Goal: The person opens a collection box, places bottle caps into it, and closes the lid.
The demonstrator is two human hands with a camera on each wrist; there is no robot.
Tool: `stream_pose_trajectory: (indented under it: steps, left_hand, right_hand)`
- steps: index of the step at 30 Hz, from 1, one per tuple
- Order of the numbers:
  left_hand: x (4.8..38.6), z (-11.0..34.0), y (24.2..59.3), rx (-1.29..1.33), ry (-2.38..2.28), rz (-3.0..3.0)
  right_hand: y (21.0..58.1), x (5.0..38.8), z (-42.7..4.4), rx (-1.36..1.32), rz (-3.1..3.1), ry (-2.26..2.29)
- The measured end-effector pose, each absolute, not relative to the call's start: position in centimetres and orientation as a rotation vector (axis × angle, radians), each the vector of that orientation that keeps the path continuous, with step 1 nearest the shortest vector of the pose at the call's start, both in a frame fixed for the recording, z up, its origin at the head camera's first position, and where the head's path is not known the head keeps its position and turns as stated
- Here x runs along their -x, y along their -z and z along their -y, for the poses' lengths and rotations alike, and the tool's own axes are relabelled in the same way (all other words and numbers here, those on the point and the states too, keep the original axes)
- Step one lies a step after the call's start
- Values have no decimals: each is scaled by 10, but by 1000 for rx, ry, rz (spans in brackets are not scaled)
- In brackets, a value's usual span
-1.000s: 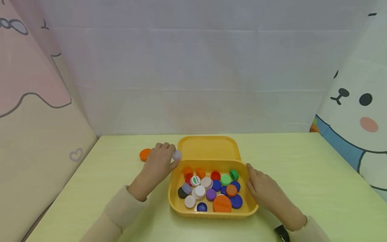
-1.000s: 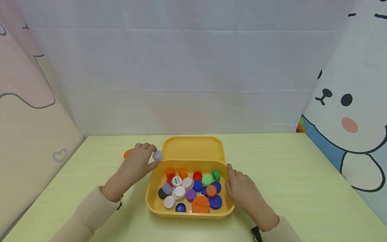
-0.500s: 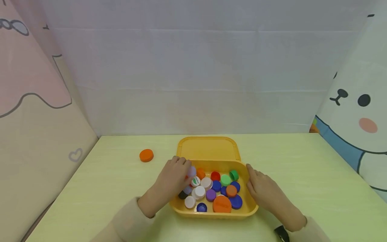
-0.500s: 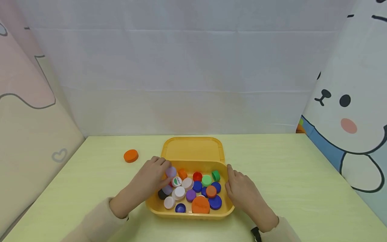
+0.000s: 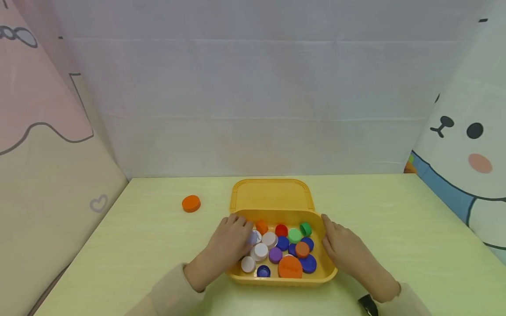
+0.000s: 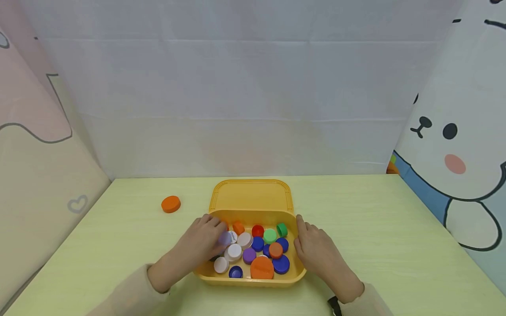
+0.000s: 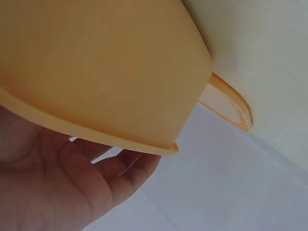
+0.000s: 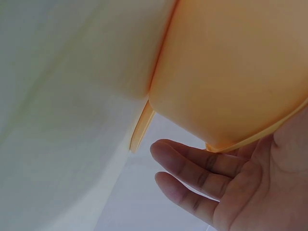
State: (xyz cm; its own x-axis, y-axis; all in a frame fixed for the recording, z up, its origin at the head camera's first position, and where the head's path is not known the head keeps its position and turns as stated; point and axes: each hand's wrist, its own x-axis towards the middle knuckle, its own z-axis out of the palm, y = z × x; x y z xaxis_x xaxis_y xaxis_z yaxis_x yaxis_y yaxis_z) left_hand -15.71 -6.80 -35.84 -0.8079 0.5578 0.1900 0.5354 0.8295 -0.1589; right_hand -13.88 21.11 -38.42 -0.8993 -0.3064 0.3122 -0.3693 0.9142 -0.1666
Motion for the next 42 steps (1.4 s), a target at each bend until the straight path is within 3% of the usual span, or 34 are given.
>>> stream_pose_trajectory:
  steps: [25, 42]
  left_hand:
    - [161, 76, 346, 783, 83, 2720]
    - [196, 121, 342, 594, 182, 2627]
  right_hand:
    - [382, 138, -211, -489, 2829, -332]
    - [380, 138, -210, -494, 2836, -331]
